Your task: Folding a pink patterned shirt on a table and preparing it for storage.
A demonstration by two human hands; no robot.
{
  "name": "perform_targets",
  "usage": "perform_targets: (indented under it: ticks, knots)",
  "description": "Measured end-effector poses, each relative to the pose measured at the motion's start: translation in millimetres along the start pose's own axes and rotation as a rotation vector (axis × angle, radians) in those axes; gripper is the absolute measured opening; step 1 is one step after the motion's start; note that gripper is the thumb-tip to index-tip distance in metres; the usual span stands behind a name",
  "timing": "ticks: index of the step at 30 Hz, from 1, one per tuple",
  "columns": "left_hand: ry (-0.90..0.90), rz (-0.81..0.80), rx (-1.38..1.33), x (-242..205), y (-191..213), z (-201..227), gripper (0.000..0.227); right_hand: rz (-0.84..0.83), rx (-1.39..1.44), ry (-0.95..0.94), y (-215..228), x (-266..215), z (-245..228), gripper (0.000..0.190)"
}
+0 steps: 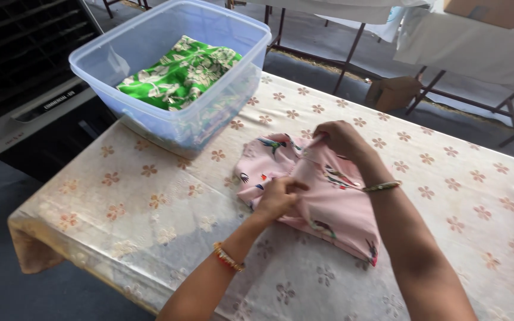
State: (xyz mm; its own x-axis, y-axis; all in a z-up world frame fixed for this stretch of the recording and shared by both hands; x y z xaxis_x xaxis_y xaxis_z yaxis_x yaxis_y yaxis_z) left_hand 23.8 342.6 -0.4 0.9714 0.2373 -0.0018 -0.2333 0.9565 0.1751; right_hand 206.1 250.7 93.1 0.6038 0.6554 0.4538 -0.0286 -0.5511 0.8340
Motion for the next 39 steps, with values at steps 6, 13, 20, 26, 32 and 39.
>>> perform_targets:
  ticks: [6,13,20,26,32,39]
  knots:
    - [-0.068,0.314,0.437,11,100,3,0.022,0.029,-0.077,0.050,-60,64,-50,0.010]
    - [0.003,0.269,0.793,17,125,-28,0.022,0.037,-0.155,0.172,-95,81,-77,0.027]
    - [0.120,0.378,0.870,7,152,-14,0.073,-0.276,-0.154,-0.185,-123,63,-23,0.032]
    - [-0.059,0.369,0.911,30,137,-53,0.044,-0.076,0.094,-0.190,-21,33,-33,0.017]
    - [-0.030,0.210,-0.081,28,101,-4,0.018,0.067,0.153,-0.139,127,-34,-55,0.026]
    - [-0.466,0.006,-0.007,-38,56,227,0.020,0.350,0.354,-0.164,287,-132,-74,0.019]
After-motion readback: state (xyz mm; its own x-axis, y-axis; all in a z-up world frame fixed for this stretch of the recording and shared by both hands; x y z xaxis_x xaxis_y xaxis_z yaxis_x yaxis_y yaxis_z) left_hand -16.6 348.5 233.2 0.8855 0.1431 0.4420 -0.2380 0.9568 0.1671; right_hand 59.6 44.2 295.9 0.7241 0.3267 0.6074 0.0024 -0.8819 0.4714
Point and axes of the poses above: each hand's wrist, its own x-axis towards the middle knuckle, its own y-axis out of the back of the hand, z = x × y, the point moved 9 cm from there along x, towards the middle knuckle, and after that the axes turned 11 degrees about z, right-handed, at the moved point
